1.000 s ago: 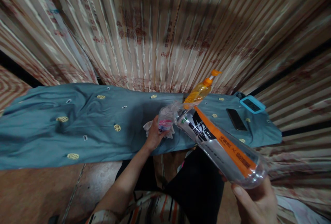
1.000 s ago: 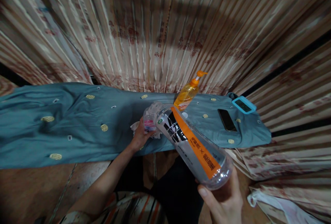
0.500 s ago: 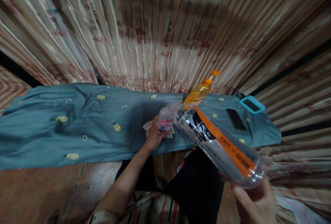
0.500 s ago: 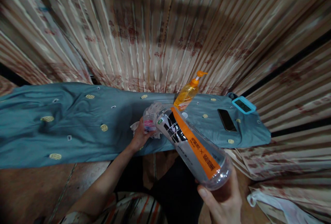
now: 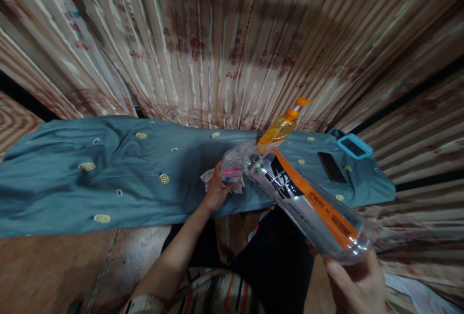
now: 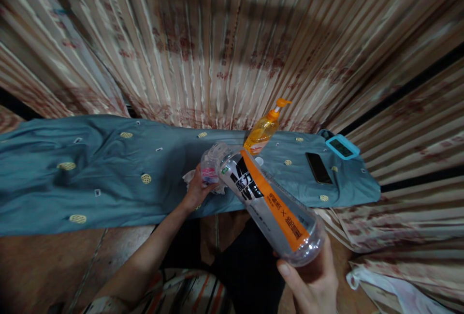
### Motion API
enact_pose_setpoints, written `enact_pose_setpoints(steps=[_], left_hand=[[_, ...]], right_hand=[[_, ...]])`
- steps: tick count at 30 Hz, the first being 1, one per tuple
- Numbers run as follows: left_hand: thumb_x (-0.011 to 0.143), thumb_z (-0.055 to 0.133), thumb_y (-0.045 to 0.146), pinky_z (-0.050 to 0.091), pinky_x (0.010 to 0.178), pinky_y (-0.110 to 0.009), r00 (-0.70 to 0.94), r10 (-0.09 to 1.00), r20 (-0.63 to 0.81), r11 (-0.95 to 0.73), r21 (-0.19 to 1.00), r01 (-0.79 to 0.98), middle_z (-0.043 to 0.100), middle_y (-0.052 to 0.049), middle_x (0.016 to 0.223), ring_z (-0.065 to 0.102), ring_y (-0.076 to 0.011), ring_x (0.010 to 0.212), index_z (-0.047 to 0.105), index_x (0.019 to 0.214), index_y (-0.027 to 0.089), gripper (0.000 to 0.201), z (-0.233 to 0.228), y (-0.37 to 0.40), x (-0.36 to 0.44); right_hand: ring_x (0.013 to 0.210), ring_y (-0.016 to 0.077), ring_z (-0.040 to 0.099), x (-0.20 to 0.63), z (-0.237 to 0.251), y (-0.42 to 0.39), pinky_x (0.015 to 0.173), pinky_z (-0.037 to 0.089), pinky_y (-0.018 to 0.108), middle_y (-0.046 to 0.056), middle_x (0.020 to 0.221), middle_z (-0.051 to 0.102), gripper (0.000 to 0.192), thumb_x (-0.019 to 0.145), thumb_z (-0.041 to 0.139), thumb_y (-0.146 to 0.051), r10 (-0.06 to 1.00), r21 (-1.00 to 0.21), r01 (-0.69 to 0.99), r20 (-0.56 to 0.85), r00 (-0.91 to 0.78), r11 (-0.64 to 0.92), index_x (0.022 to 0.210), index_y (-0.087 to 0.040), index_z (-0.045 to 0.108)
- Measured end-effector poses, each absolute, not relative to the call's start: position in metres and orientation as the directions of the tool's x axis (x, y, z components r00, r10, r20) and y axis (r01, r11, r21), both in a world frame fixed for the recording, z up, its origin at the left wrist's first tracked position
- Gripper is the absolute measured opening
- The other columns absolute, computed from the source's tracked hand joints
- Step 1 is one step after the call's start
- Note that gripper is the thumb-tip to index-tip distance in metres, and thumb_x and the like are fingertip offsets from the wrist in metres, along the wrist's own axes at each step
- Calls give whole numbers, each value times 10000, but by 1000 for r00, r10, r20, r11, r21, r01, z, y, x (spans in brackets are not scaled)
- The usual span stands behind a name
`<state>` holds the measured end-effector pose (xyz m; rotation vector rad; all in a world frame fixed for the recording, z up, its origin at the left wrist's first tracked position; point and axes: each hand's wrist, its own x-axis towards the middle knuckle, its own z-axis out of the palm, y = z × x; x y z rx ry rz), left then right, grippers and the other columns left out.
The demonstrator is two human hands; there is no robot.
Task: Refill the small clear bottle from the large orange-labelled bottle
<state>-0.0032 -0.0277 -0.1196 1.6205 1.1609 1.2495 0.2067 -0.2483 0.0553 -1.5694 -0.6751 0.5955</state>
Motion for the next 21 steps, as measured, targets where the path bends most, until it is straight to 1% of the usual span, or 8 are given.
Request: enact_pose_setpoints(steps=[2,4,8,10,13,15,19,21], left_hand=[[802,860,302,491,1222,-583,101,955,278,-294,933,207,652,-161,1467,644,-377,1391,526,1447,212,732,-120,-27,-3],[804,857,292,503,1213,-575,104,951,291,-306,930,201,655,-148,1465,655,-371,1373,522,1453,223,734,-120,-27,-2],[815,847,282,497,1217,-574,115,947,301,-318,929,189,648,-152,1485,651,-359,1377,503,1477,232,748,-121,-26,-2],[813,853,296,484,1227,-576,110,951,290,-307,930,202,640,-160,1497,638,-358,1397,496,1487,231,766,-123,-26,-3],[806,860,303,485,1228,-567,108,952,286,-303,927,219,645,-152,1485,632,-356,1403,506,1474,230,759,-125,-26,-4],[803,856,292,495,1221,-564,107,952,287,-304,926,225,649,-141,1475,639,-357,1394,515,1460,228,743,-125,-26,-3],[803,839,270,507,1215,-558,85,956,281,-293,931,216,639,-139,1497,649,-369,1389,514,1464,223,738,-120,-28,-1],[793,847,268,499,1229,-552,81,960,269,-280,938,205,628,-141,1524,640,-365,1412,497,1492,232,783,-116,-29,-1]], right_hand=[[959,251,714,206,56,-248,844,568,345,91,1234,718,968,633,992,-575,716,-994,86,11,698,-68,1452,-229,609],[1004,261,720,205,56,-248,842,578,337,99,1291,713,971,630,992,-576,712,-994,83,7,702,-72,1454,-235,607],[959,248,719,205,57,-248,839,576,353,118,1392,693,1026,644,982,-573,720,-995,59,-18,694,-82,1522,-247,560],[956,247,712,205,56,-248,848,572,360,121,1391,694,1062,637,985,-578,712,-995,48,-32,701,-91,1542,-241,543],[1060,278,703,207,55,-248,873,573,360,134,1433,669,1094,629,990,-573,717,-994,60,-20,697,-86,1556,-221,527],[1117,300,696,208,53,-248,877,580,364,142,1460,649,1078,653,976,-581,726,-993,87,4,688,-78,1558,-213,520],[1091,303,708,210,52,-249,872,583,385,140,1417,667,992,747,915,-594,757,-988,132,25,653,-81,1568,-223,499],[1101,301,706,210,53,-249,883,575,382,139,1438,661,999,729,932,-572,751,-991,108,11,660,-81,1563,-229,502]])
